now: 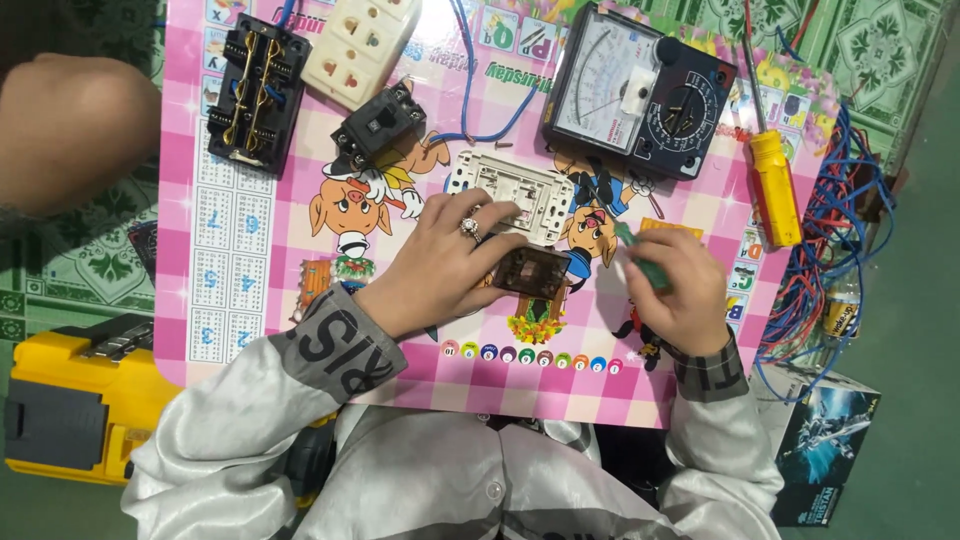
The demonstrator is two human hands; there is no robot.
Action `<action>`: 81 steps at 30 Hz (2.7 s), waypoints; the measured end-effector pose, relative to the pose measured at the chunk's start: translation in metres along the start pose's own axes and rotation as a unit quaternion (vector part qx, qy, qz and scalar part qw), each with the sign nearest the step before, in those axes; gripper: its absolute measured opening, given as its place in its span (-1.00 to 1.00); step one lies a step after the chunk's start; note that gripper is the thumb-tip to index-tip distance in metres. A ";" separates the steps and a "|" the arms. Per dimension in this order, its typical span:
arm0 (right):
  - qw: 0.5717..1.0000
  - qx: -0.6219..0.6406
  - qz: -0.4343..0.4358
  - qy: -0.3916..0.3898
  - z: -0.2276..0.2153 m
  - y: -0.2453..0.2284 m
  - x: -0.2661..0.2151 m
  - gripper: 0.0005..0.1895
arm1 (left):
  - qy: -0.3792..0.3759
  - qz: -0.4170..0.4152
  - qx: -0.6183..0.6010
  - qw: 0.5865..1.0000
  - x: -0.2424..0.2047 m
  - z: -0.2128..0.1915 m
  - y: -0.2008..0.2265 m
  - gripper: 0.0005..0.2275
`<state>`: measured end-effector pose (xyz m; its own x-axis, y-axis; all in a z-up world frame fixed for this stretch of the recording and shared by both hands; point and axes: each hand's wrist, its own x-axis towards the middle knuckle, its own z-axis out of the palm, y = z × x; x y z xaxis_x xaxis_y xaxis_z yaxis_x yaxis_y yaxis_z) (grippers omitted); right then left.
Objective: The person disassembles a white electrical switch using a green screwdriver, removing the internal mechanism and screws. They then reassemble the switch by placing the mechanism back into the housing and securing it with the screwdriver.
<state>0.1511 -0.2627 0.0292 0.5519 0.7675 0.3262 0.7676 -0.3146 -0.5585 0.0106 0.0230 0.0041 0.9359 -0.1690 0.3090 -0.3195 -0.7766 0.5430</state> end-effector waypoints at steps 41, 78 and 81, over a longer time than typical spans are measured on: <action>0.951 0.052 -0.284 0.109 -0.003 0.012 -0.009 -0.71 | -0.037 0.002 0.065 0.997 -0.007 0.000 0.028 -0.16; 0.748 0.506 0.420 -0.086 0.027 0.000 -0.022 -0.74 | 0.097 -0.145 -0.221 0.960 -0.013 -0.051 -0.034 -0.67; 0.753 0.486 0.429 -0.111 0.023 -0.008 -0.009 -0.75 | 0.071 -0.081 -0.150 0.983 -0.022 -0.028 -0.044 -0.71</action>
<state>0.1326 -0.2544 0.0128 0.5576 0.6229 -0.5486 -0.5024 -0.2728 -0.8204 0.0004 0.0780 -0.0047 0.9550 0.0453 0.2931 -0.2167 -0.5682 0.7938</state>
